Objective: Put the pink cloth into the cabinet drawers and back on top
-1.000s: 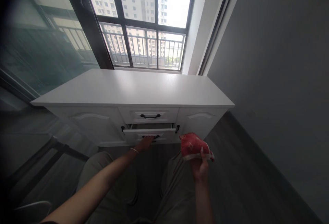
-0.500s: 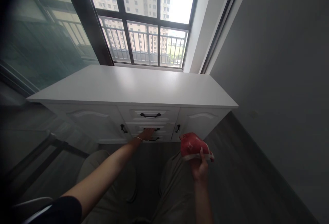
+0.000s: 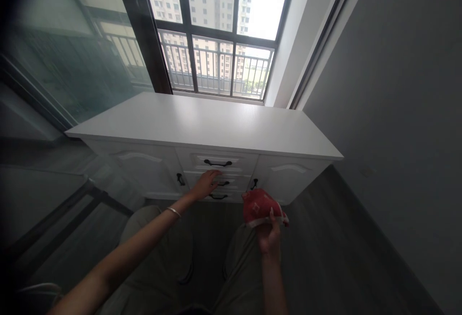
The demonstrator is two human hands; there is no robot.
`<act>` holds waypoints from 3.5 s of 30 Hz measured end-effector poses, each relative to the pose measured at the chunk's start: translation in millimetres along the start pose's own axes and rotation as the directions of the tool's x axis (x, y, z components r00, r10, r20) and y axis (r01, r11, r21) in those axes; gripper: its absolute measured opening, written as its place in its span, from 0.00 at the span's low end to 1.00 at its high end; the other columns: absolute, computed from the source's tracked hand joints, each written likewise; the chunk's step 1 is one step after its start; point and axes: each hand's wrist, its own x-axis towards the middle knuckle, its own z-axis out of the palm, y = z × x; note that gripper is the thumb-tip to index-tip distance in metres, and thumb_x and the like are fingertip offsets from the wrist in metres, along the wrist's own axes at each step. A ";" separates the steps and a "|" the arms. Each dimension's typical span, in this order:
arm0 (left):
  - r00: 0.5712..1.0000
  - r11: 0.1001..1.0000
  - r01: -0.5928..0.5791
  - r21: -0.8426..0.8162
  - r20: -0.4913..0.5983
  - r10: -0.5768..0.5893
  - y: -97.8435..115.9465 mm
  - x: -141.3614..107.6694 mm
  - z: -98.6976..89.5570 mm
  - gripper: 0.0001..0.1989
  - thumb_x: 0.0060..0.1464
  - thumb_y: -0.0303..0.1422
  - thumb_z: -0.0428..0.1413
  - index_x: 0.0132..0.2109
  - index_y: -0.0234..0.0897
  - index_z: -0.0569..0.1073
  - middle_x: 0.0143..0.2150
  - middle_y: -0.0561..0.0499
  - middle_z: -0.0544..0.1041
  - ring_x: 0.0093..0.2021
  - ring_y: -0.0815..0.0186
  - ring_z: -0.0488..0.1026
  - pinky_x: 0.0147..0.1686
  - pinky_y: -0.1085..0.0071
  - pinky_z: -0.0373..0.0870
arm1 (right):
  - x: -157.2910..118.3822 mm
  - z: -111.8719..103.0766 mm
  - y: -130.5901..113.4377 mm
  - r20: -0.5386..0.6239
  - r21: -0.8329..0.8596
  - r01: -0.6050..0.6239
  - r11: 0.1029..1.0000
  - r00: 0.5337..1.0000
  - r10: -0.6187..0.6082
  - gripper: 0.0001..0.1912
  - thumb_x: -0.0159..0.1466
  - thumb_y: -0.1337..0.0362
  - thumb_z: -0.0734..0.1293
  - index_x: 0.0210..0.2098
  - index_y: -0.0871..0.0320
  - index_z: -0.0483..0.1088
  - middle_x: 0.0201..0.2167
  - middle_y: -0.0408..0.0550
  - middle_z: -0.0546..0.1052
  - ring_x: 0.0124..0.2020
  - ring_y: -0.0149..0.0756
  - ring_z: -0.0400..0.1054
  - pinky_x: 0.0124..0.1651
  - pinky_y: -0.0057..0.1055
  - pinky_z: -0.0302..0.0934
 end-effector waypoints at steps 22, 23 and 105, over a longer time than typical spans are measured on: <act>0.407 0.432 0.902 0.024 -0.386 -0.828 -62.1 -254.5 -53.9 0.22 0.69 0.46 0.45 0.40 0.40 0.79 0.32 0.45 0.79 0.34 0.58 0.74 0.32 0.69 0.58 | 26.7 -33.6 -3.3 0.052 -0.090 0.049 0.995 0.998 -0.044 0.16 0.56 0.56 0.77 0.43 0.47 0.80 0.45 0.45 0.84 0.49 0.42 0.79 0.55 0.45 0.74; 0.405 0.424 0.905 0.038 -0.387 -0.829 -60.9 -251.7 -55.0 0.22 0.69 0.46 0.45 0.40 0.40 0.79 0.32 0.45 0.80 0.34 0.58 0.75 0.32 0.68 0.58 | 27.3 -33.6 -2.2 0.067 -0.107 0.044 0.993 0.997 -0.037 0.16 0.56 0.55 0.77 0.43 0.48 0.80 0.45 0.46 0.84 0.49 0.42 0.79 0.56 0.45 0.74; 0.764 0.723 0.638 0.265 -0.327 -0.556 -72.5 -230.1 -50.4 0.28 0.66 0.46 0.46 0.64 0.37 0.75 0.62 0.38 0.77 0.62 0.47 0.72 0.61 0.53 0.69 | 9.8 -14.7 3.3 0.214 -0.847 0.124 -0.517 0.970 -0.118 0.32 0.73 0.53 0.51 0.66 0.63 0.68 0.63 0.65 0.72 0.63 0.54 0.68 0.63 0.45 0.61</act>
